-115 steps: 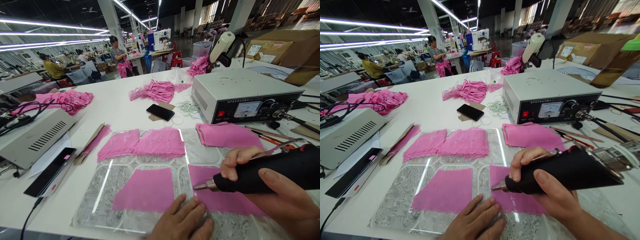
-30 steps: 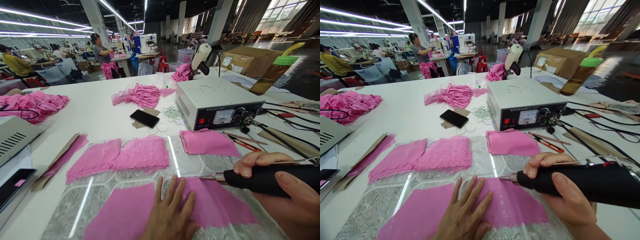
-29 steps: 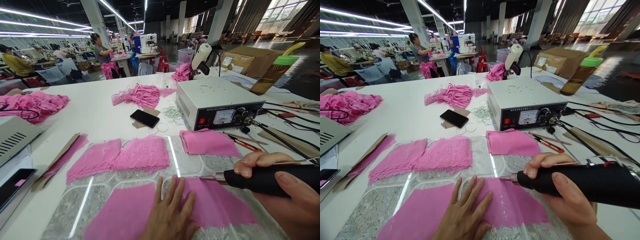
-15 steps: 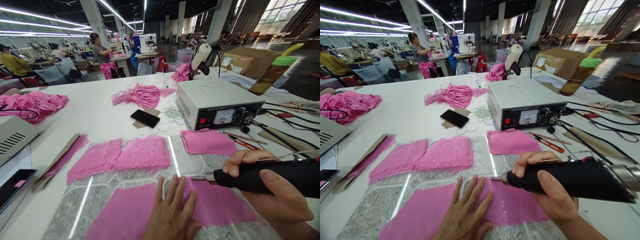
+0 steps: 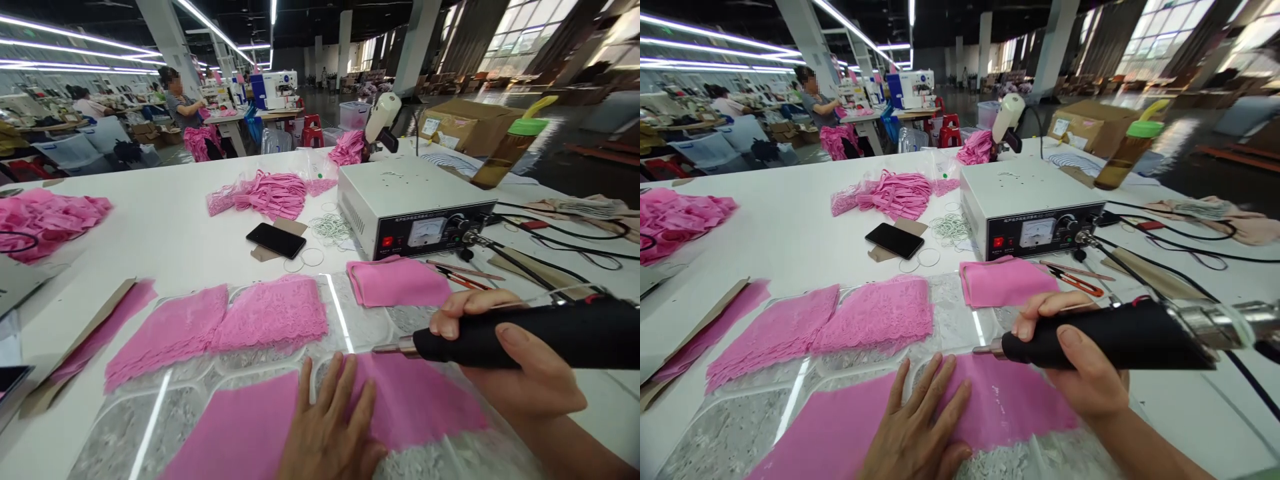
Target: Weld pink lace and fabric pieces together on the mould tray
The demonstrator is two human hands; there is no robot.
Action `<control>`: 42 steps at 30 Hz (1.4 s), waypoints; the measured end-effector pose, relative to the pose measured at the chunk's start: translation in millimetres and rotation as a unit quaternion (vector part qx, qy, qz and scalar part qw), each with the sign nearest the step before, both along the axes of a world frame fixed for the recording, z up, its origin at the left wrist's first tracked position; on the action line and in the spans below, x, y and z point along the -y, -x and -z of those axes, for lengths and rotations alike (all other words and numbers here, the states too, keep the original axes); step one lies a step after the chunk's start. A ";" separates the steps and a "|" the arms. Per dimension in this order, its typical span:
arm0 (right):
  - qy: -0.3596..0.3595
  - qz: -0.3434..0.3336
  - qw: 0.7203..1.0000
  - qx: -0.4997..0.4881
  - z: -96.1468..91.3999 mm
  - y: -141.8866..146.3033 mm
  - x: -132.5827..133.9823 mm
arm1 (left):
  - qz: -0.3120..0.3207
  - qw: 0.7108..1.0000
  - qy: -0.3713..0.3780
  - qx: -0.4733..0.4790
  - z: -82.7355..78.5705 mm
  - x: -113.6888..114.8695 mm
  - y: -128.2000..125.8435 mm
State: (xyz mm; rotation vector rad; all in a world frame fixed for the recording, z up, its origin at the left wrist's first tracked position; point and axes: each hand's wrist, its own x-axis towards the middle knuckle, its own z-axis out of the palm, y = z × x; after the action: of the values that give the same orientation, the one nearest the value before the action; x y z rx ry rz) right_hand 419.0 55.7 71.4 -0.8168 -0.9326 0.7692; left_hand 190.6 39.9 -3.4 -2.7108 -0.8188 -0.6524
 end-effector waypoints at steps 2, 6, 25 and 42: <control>0.007 0.042 0.999 -0.026 -4.0 -13.4 3.8 | 0.020 1.000 -0.007 0.007 -0.8 -2.6 1.2; 0.033 0.152 0.986 -0.054 -9.0 -42.3 22.2 | 0.077 0.996 -0.026 -0.040 0.5 -8.1 4.3; 0.001 0.091 0.995 -0.039 12.3 -51.9 40.5 | 0.104 0.989 -0.057 -0.091 4.4 -11.3 5.2; -0.012 0.071 0.997 -0.027 15.8 -52.6 36.9 | 0.088 0.994 -0.040 -0.051 16.7 -9.9 6.8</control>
State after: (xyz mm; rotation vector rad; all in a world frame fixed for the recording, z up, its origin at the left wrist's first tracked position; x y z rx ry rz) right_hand 471.6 18.8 55.6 -0.8290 -0.8245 0.6520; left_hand 183.8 49.8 -20.2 -2.7376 -0.5213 -0.5642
